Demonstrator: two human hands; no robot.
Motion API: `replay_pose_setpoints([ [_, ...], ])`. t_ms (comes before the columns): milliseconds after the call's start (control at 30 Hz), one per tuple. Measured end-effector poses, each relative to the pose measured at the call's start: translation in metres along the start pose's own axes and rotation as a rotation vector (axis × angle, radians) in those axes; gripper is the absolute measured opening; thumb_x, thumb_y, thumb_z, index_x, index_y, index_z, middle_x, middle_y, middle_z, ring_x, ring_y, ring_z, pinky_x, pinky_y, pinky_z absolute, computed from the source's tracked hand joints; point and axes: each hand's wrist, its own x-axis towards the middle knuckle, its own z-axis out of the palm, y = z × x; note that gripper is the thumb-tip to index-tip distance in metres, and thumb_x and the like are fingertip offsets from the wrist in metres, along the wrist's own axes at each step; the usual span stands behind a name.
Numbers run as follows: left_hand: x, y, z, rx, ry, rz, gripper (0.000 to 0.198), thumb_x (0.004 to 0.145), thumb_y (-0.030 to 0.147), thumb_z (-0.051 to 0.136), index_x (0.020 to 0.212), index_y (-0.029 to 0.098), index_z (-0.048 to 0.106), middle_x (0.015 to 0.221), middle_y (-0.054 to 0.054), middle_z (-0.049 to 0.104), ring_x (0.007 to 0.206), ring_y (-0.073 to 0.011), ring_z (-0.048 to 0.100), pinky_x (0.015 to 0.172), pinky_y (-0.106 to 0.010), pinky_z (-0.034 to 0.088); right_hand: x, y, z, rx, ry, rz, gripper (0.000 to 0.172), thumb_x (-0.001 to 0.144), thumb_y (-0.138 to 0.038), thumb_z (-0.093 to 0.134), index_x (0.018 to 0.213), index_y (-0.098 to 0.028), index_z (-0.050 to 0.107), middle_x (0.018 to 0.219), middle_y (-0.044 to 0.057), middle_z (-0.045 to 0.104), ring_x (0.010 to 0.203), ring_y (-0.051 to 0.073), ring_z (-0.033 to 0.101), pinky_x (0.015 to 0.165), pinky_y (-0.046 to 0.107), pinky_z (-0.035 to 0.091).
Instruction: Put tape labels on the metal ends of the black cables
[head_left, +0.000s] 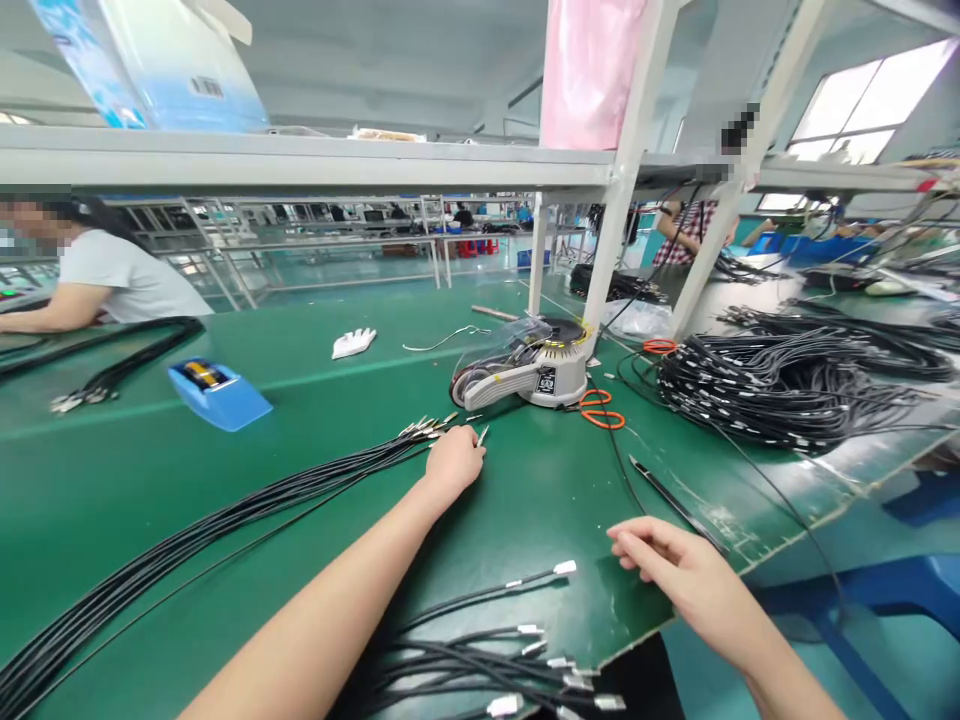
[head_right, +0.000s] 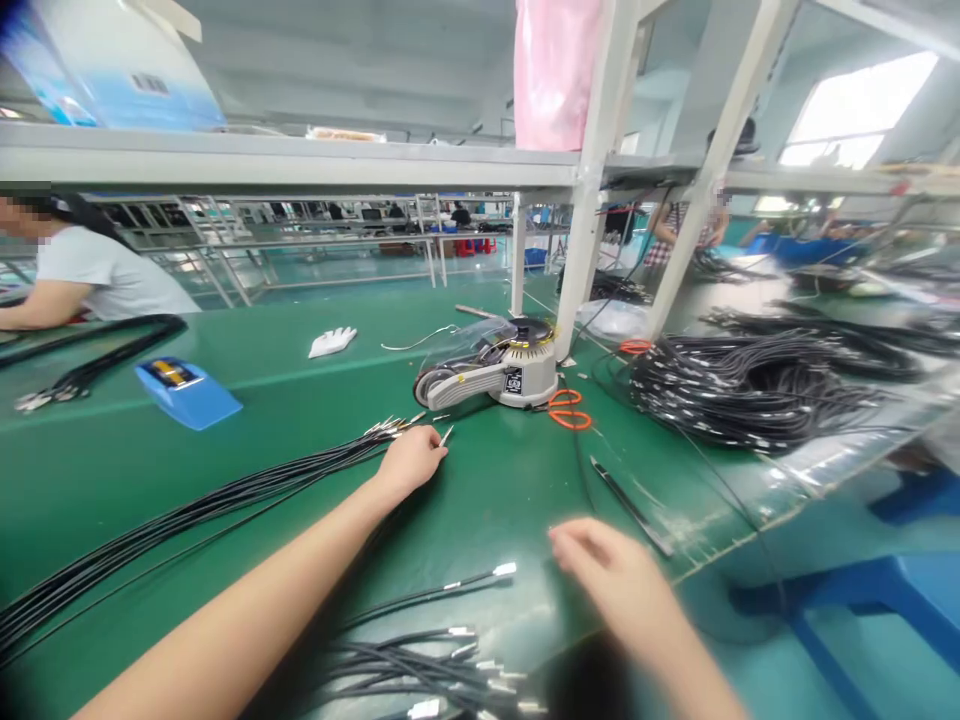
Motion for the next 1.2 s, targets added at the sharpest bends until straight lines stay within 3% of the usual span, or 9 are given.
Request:
replay_pose_setpoints([
  [133, -0.003, 0.01, -0.007, -0.194, 0.033, 0.006, 0.009, 0.072, 0.025, 0.062, 0.068, 0.016, 0.06, 0.073, -0.006, 0.065, 0.074, -0.0192, 0.062, 0.07, -0.032, 0.047, 0.014, -0.011, -0.006, 0.058, 0.01, -0.033, 0.03, 0.082, -0.047, 0.056, 0.087, -0.021, 0.07, 0.083, 0.006, 0.071, 0.08, 0.022, 0.064, 0.07, 0.031, 0.048],
  [300, -0.04, 0.034, -0.026, -0.554, 0.024, 0.046, 0.047, 0.08, 0.042, 0.049, 0.118, 0.015, 0.05, 0.074, -0.004, 0.064, 0.054, -0.0126, 0.054, 0.046, -0.023, 0.04, 0.078, -0.042, -0.027, 0.338, 0.106, -0.12, 0.024, 0.074, -0.034, 0.067, 0.088, -0.015, 0.071, 0.082, 0.008, 0.072, 0.071, 0.017, 0.063, 0.061, 0.026, 0.047],
  [367, -0.06, 0.04, -0.026, -0.792, 0.021, -0.004, 0.052, 0.077, 0.05, 0.055, 0.116, 0.015, 0.054, 0.073, -0.003, 0.062, 0.054, -0.011, 0.05, 0.046, -0.022, 0.037, 0.11, -0.055, -0.034, 0.468, 0.177, -0.129, 0.022, 0.072, -0.03, 0.068, 0.085, -0.012, 0.071, 0.082, 0.008, 0.072, 0.067, 0.014, 0.063, 0.056, 0.023, 0.046],
  [467, -0.08, 0.04, -0.019, -0.915, 0.016, -0.084, 0.051, 0.07, 0.053, 0.064, 0.1, 0.012, 0.064, 0.072, -0.003, 0.061, 0.054, -0.0104, 0.048, 0.05, -0.023, 0.038, 0.151, -0.07, -0.034, 0.522, 0.24, -0.107, 0.016, 0.073, -0.024, 0.066, 0.083, -0.012, 0.07, 0.079, 0.007, 0.071, 0.061, 0.011, 0.061, 0.052, 0.019, 0.046],
  [600, -0.088, 0.029, -0.002, -0.991, -0.028, -0.133, 0.048, 0.067, 0.05, 0.066, 0.095, 0.011, 0.064, 0.075, -0.004, 0.063, 0.057, -0.0124, 0.052, 0.058, -0.026, 0.044, 0.185, -0.086, -0.021, 0.58, 0.281, -0.047, 0.009, 0.074, -0.021, 0.066, 0.077, -0.012, 0.069, 0.074, 0.006, 0.07, 0.055, 0.008, 0.059, 0.046, 0.016, 0.044],
  [700, -0.089, 0.024, 0.007, -1.078, -0.096, -0.141, 0.046, 0.065, 0.044, 0.066, 0.097, 0.011, 0.06, 0.074, -0.005, 0.063, 0.062, -0.0152, 0.055, 0.056, -0.026, 0.045, 0.205, -0.096, -0.015, 0.634, 0.316, 0.041, 0.018, 0.078, -0.029, 0.066, 0.075, -0.012, 0.065, 0.071, 0.005, 0.068, 0.053, 0.008, 0.058, 0.044, 0.016, 0.045],
  [800, -0.092, 0.025, 0.011, -1.122, -0.11, -0.135, 0.048, 0.063, 0.042, 0.068, 0.1, 0.012, 0.058, 0.075, -0.006, 0.063, 0.061, -0.0154, 0.055, 0.052, -0.026, 0.045, 0.223, -0.106, -0.009, 0.668, 0.312, 0.131, 0.026, 0.085, -0.037, 0.059, 0.084, -0.011, 0.062, 0.076, 0.004, 0.065, 0.058, 0.009, 0.059, 0.048, 0.02, 0.048],
  [933, -0.098, 0.029, 0.008, -1.128, -0.033, -0.145, 0.056, 0.065, 0.047, 0.067, 0.108, 0.013, 0.057, 0.078, -0.006, 0.064, 0.058, -0.0135, 0.053, 0.048, -0.024, 0.043, 0.238, -0.114, -0.002, 0.689, 0.302, 0.187, 0.024, 0.09, -0.033, 0.053, 0.102, -0.013, 0.059, 0.093, 0.005, 0.063, 0.073, 0.013, 0.061, 0.063, 0.028, 0.053],
  [1200, -0.098, 0.029, 0.002, -1.134, -0.001, -0.156, 0.047, 0.071, 0.047, 0.065, 0.105, 0.014, 0.065, 0.076, -0.003, 0.062, 0.058, -0.0105, 0.051, 0.052, -0.022, 0.041, 0.231, -0.113, 0.003, 0.701, 0.361, 0.187, 0.026, 0.09, -0.029, 0.054, 0.111, -0.014, 0.056, 0.107, 0.007, 0.06, 0.087, 0.018, 0.062, 0.073, 0.035, 0.054],
])
